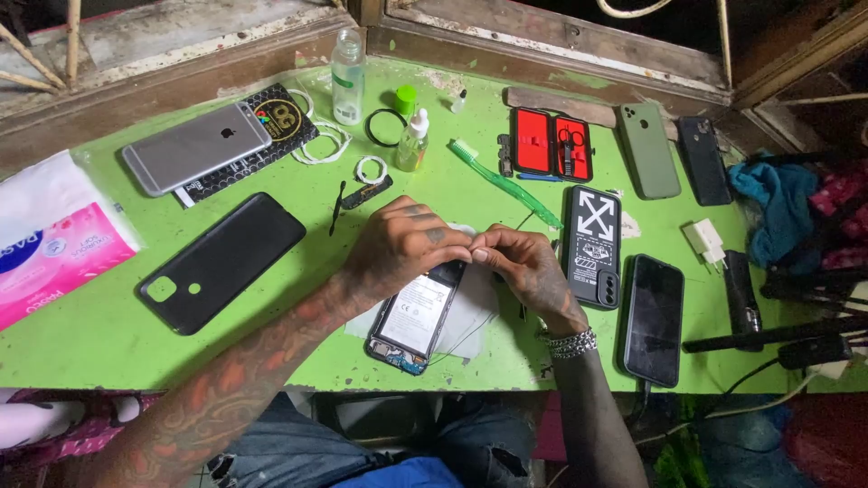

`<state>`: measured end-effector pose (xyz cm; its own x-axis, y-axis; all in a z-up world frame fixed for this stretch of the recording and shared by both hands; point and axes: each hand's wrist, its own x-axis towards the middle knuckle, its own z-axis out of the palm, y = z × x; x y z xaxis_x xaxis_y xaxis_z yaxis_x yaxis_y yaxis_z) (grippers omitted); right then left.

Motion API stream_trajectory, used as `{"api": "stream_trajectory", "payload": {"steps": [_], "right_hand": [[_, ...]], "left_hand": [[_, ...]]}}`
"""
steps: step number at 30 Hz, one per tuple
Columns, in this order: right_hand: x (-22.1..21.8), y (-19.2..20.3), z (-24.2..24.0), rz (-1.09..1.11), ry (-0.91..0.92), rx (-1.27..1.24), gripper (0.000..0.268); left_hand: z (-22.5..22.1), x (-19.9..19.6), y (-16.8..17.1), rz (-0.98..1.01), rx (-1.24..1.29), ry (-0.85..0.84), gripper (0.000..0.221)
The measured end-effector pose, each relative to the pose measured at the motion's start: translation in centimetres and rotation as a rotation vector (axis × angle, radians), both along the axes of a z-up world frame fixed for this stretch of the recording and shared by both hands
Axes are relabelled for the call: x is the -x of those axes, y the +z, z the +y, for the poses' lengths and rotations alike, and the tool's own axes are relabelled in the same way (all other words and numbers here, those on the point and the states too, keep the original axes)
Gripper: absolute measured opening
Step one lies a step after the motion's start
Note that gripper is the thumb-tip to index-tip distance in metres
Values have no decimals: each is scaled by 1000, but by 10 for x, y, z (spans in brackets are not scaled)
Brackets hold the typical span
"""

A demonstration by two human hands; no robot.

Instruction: Disassembling a smartphone to access internal components for repair, specifically removing the battery and screen assembly.

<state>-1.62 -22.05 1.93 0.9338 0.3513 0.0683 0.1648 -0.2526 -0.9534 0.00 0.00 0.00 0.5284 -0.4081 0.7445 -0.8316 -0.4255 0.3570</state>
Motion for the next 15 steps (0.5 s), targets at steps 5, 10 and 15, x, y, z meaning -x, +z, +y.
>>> {"api": "stream_trajectory", "payload": {"steps": [5, 10, 15], "right_hand": [[-8, -14, -13, -182, -76, 182, 13], [-11, -30, -28, -323, -87, 337, 11], [-10, -27, -24, -282, -68, 335, 12]], "left_hand": [[2, -2, 5, -24, -98, 11, 9], [9, 2, 5, -18, -193, -58, 13], [6, -2, -15, 15, -344, -16, 17]]}}
